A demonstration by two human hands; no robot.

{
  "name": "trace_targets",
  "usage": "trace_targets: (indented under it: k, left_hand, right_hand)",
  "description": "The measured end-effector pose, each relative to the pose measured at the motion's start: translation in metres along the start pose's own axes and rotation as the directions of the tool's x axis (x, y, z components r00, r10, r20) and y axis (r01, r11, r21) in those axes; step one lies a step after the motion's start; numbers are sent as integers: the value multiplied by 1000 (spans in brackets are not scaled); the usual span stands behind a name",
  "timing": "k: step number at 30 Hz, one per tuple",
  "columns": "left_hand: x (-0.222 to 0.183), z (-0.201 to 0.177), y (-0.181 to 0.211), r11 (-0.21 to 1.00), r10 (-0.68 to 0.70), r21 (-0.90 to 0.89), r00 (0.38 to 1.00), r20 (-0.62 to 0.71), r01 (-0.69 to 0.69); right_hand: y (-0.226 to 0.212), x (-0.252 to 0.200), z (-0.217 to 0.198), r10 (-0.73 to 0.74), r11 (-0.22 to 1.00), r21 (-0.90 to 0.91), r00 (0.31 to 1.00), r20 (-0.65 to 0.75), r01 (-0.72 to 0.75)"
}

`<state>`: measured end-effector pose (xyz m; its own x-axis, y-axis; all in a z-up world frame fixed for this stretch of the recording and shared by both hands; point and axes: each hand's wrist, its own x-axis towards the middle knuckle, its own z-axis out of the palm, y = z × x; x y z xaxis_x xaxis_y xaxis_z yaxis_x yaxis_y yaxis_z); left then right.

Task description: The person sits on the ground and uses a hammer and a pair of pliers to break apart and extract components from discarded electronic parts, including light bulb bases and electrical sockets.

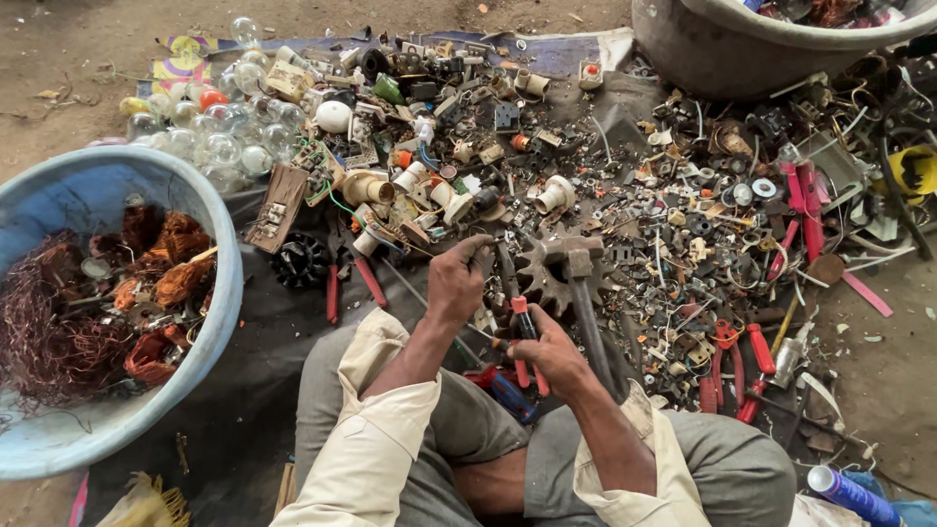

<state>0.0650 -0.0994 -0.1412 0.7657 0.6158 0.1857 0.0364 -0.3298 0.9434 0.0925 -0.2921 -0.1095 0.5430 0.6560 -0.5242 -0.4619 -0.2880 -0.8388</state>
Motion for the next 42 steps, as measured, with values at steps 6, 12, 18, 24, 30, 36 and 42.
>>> trace_targets:
  k: [6,12,18,24,30,36,42]
  left_hand:
    - [0,-2,8,998,-41,-40,999,26,42]
    - [3,4,7,996,-33,-83,999,-25,30]
    - [6,9,-4,981,-176,-87,983,-52,171]
    - [9,4,-24,879,-389,-272,919,66,391]
    - [20,2,-45,302,-649,-655,653,390,692]
    - [20,11,-63,547,-529,-570,781,332,613]
    - [10,-3,-37,496,-458,-647,807,372,579]
  right_hand:
    - [6,2,-2,-42,999,17,999,-18,43]
    - [11,-2,13,-142,961,-248,987,-71,121]
    - [23,-3,23,-249,870,-466,960,-131,162]
    - [28,-1,26,-369,789,-569,919,-136,233]
    - [32,1,21,-598,571,-675,800,49,467]
    - [31,4,17,-346,876,-376,936,-55,302]
    - [23,4,18,-511,750,-521,857,-67,407]
